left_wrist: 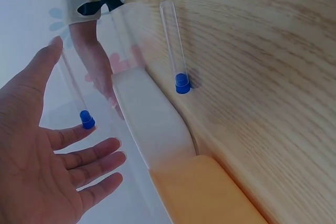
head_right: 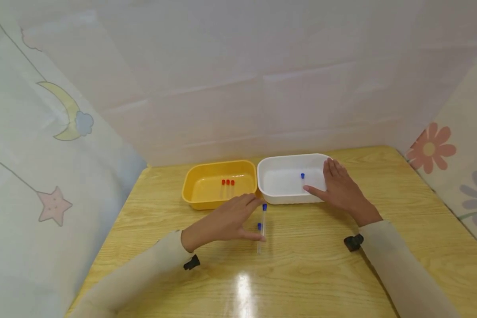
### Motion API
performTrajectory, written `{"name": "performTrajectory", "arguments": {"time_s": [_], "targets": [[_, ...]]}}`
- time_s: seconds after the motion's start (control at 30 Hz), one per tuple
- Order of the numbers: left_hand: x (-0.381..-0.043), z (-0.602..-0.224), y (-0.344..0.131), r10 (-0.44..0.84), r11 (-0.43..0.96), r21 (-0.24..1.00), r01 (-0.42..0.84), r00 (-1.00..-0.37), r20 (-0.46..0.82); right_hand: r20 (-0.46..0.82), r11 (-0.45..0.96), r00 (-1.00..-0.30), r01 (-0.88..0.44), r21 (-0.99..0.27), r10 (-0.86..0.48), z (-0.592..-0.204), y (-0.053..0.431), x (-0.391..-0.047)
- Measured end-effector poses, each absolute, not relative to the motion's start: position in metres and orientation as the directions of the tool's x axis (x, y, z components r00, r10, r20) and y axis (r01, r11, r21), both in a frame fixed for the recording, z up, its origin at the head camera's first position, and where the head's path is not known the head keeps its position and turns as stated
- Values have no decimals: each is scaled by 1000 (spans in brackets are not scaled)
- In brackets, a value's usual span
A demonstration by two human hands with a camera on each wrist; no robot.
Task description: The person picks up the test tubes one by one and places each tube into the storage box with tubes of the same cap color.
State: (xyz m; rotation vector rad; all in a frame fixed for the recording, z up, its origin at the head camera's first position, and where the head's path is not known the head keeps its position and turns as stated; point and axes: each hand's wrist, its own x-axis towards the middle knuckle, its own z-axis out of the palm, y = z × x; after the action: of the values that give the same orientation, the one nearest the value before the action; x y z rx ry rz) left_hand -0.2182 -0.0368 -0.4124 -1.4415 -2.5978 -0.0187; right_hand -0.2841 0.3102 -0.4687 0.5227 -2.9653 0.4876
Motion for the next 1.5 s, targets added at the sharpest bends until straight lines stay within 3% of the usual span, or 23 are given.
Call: {"name": "performTrajectory", "arguments": {"time_s": [0.37,0.83,1.13,1.5], "targets": [[-224,-401,-32,808,584,-65,809,-572,140,163,887,-932,-359,-290,-323,-467,308,-284],[-241,-398,-30,797,599,-54,799,-589,132,148,895,-937,-345,-284,-315,-470,311,-283],[-263,-398,-33,759,646,8,764,-643,104,139,894,-938,-344,-288,-316,-468,310,-284],[-277,-396,-27,753,651,60,757,-654,75,147,896,-940,-340,-287,-309,-469,310,-285]]}}
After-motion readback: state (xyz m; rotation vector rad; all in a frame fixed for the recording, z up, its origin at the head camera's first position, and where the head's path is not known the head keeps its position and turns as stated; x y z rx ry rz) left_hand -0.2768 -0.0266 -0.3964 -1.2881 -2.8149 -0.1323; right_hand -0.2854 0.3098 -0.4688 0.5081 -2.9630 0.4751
